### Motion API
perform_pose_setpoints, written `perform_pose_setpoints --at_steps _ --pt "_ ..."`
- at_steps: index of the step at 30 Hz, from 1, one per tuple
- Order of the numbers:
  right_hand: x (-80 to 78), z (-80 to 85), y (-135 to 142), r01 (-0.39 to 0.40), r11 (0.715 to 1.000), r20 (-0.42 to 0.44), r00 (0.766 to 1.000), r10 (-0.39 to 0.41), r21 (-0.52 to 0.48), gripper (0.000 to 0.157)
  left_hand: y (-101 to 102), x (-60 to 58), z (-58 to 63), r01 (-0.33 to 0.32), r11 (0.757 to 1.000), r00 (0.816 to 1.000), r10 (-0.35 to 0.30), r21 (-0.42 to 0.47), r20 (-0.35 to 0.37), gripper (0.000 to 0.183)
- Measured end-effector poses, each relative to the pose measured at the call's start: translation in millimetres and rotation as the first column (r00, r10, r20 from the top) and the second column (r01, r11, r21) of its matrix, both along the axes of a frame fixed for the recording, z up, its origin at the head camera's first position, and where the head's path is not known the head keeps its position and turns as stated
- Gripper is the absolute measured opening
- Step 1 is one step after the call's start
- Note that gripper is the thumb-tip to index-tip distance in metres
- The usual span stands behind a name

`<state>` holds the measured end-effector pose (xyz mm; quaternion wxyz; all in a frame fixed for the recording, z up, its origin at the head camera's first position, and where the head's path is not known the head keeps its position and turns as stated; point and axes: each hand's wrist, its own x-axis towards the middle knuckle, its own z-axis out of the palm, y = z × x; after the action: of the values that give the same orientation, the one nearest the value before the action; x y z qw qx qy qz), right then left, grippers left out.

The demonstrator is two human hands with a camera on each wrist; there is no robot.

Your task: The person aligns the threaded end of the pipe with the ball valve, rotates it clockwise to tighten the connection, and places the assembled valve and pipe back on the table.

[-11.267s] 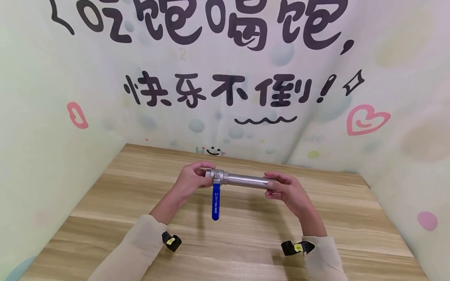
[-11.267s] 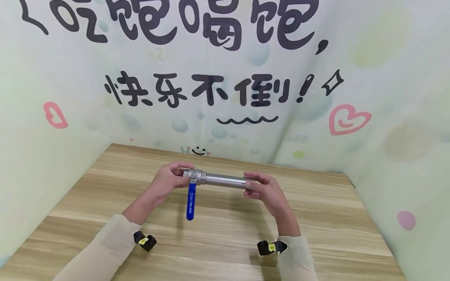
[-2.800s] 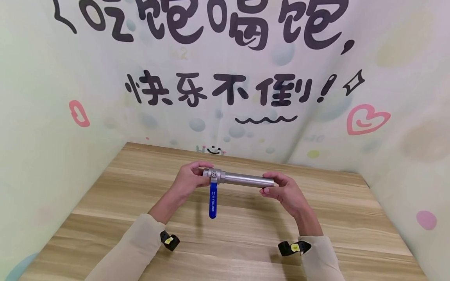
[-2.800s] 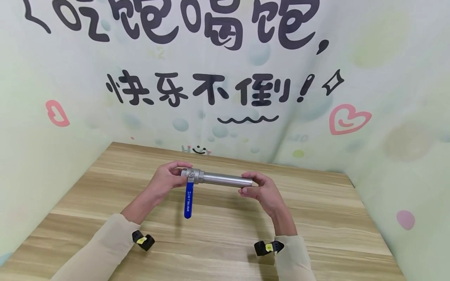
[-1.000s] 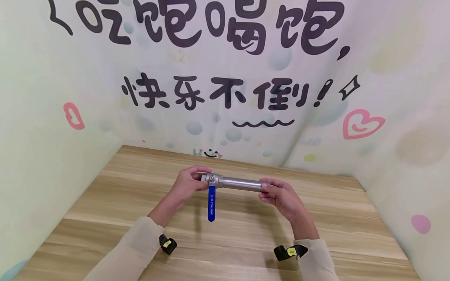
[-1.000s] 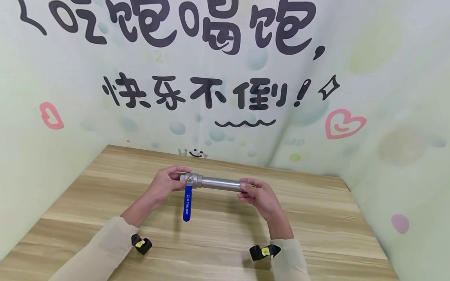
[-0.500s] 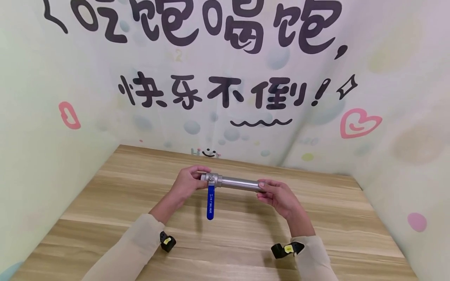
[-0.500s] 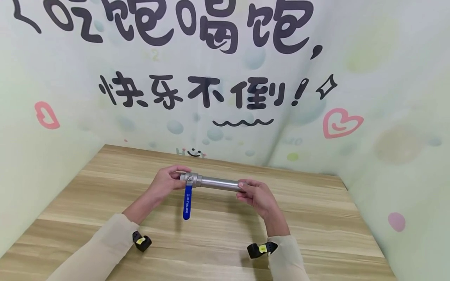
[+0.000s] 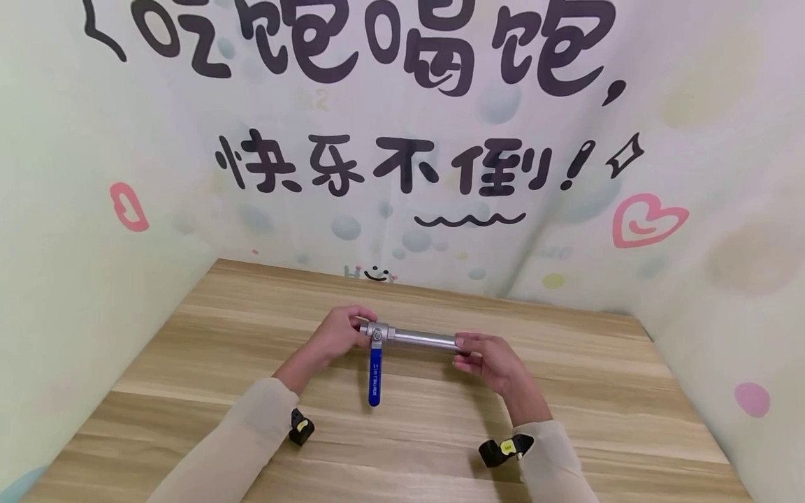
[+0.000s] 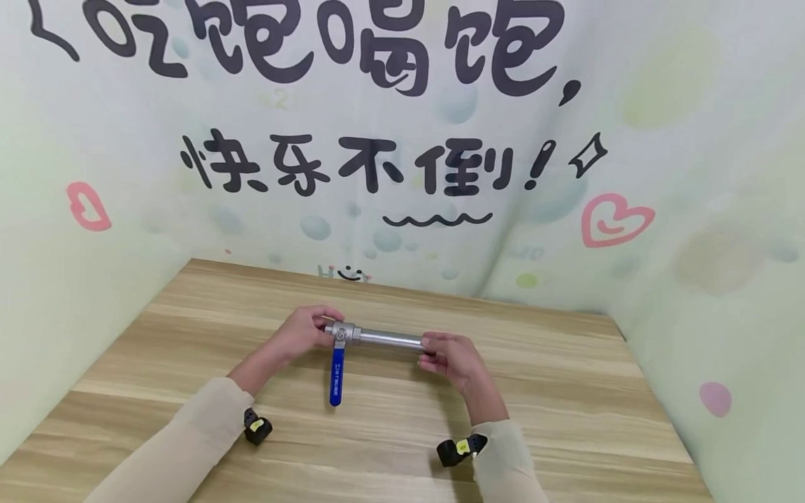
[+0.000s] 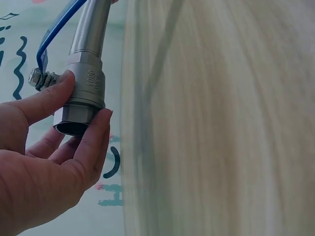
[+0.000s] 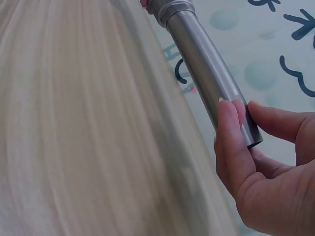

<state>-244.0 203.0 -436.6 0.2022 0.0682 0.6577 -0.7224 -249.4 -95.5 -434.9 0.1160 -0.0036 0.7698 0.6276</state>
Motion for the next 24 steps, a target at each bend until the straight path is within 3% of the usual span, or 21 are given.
perform_pose_setpoints --at_steps 5,10,24 --pt "-1.5 -10.1 -4.5 0.033 0.999 0.019 0.999 -0.034 0.018 0.045 1.4 -2.8 -7.1 0.003 0.994 1.000 -0.005 -0.108 -0.018 0.051" --pt "-1.5 -15.1 -7.3 0.069 0.997 0.038 0.997 -0.070 0.033 0.045 3.1 -3.2 -9.7 0.027 0.973 0.998 -0.039 -0.230 -0.046 0.047" --pt "1.8 -15.2 -5.8 0.106 0.992 -0.009 0.994 -0.105 0.062 0.045 -3.5 -6.0 -8.9 0.077 0.934 0.989 -0.115 -0.348 -0.089 0.047"
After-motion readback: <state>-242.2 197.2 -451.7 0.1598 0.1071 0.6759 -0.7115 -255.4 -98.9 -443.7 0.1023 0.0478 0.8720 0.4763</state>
